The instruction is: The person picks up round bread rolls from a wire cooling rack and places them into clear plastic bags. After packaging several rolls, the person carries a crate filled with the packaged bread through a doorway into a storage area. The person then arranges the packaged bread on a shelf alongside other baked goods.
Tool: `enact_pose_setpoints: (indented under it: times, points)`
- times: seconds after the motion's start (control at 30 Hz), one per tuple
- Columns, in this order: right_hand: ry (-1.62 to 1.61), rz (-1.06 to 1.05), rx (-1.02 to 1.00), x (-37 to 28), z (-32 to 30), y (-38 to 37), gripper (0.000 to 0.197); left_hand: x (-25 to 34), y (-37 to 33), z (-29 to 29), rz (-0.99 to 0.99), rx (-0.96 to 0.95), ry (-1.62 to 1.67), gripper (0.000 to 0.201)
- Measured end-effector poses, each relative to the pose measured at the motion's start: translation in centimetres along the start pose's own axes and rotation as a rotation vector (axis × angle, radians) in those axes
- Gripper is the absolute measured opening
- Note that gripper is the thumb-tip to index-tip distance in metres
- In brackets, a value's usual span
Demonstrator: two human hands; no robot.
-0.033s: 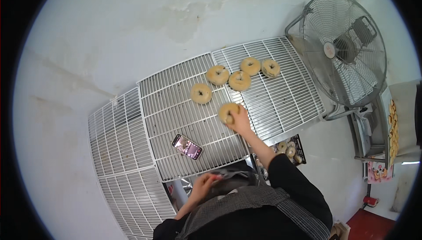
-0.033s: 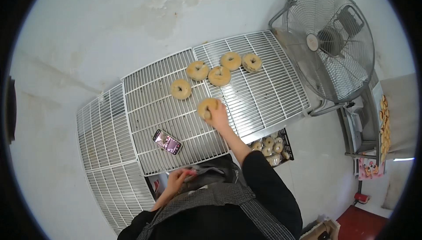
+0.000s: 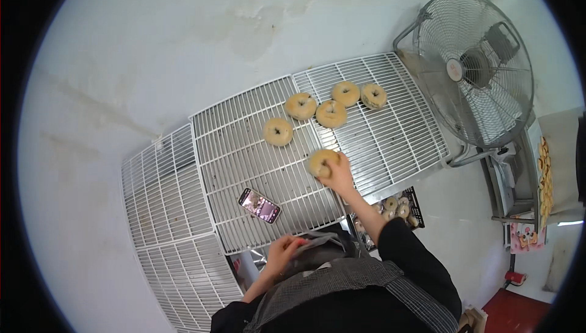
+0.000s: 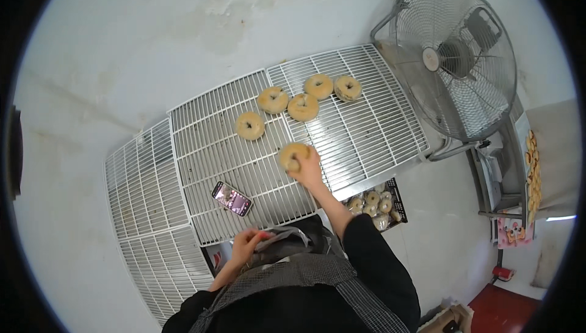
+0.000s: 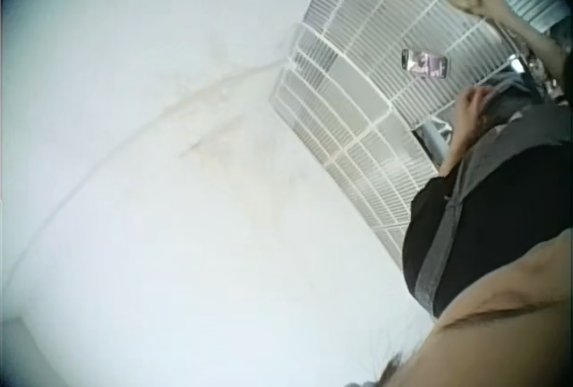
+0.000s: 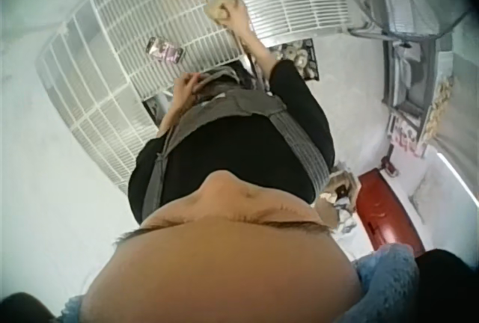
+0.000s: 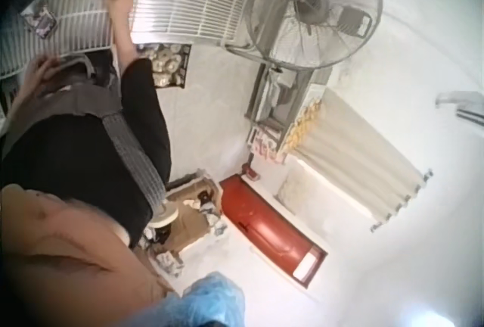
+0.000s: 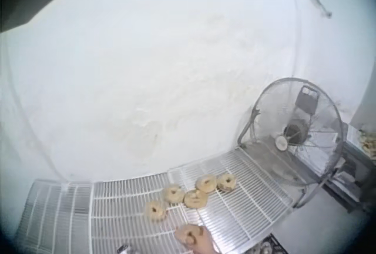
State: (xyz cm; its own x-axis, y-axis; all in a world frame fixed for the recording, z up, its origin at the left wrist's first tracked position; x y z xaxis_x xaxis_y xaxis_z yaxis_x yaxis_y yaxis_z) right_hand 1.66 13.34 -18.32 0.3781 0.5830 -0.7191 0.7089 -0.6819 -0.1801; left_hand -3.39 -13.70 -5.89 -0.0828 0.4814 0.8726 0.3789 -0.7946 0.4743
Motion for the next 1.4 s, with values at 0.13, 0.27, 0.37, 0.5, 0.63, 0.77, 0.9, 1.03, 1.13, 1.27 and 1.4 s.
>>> enact_pose_setpoints:
  times: [0.13,0.27,0.37,0.5,0.63,0.77,0.9,1.03,1.13,1.27,1.4]
  points:
    - [-0.839,0.513,0.325,2.6,-9.7,9.1,0.052,2.0,-7.3,0.4,0.174,0.051,-0.155,0.017]
    - [-1.413,0.401,0.130,-7.6,-21.9,14.8,0.053,6.5,-12.4,3.8,0.346,0.026,-0.394,0.017]
    - [-1.341,0.386,0.126,-11.3,-22.1,18.1,0.051,9.1,-13.9,7.5,0.553,-0.109,-0.651,0.018]
    - [-1.160,0.514,0.408,-12.5,-21.4,18.7,0.047,11.4,-12.3,10.2,0.710,-0.339,-0.684,0.017]
    - [-0.859,0.547,0.367,-11.6,-22.7,19.8,0.043,11.7,-10.6,10.8,0.744,-0.436,-0.610,0.025]
    - [-0.729,0.585,0.070,-11.5,-24.9,19.2,0.045,9.8,-9.4,11.4,0.966,-0.508,-0.663,0.053]
    - [-0.491,0.713,-0.198,-13.2,-27.9,16.5,0.054,9.5,-7.5,11.3,0.877,-0.614,-0.484,0.068]
    - [0.093,0.426,-0.165,-14.3,-26.0,14.6,0.057,9.6,-6.8,11.1,0.768,-0.548,-0.306,0.056]
    - [0.430,0.273,-0.038,-14.9,-23.3,14.1,0.052,9.3,-7.9,10.9,0.759,-0.507,-0.175,0.042]
    - [0.365,0.084,0.154,-13.6,-21.5,14.6,0.032,8.9,-8.8,9.9,0.598,-0.512,-0.113,0.036]
    - [0.100,-0.140,0.437,-13.5,-21.0,14.6,0.022,10.0,-8.7,10.5,0.443,-0.590,0.049,0.037]
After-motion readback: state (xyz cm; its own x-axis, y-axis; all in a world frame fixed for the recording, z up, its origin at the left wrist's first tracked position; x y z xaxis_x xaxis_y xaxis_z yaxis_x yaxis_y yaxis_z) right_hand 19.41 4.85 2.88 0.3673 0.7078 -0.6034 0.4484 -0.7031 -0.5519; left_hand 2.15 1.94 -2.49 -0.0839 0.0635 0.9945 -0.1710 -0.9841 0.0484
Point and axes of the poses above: each hand's wrist, its own y-axis away from the middle knuckle, its own z-axis out of the palm, x = y × z, the point moved 1 cm from there along -y, towards the middle knuckle, and after that the axes turned 10 degrees about -y, right-handed, at the moved point
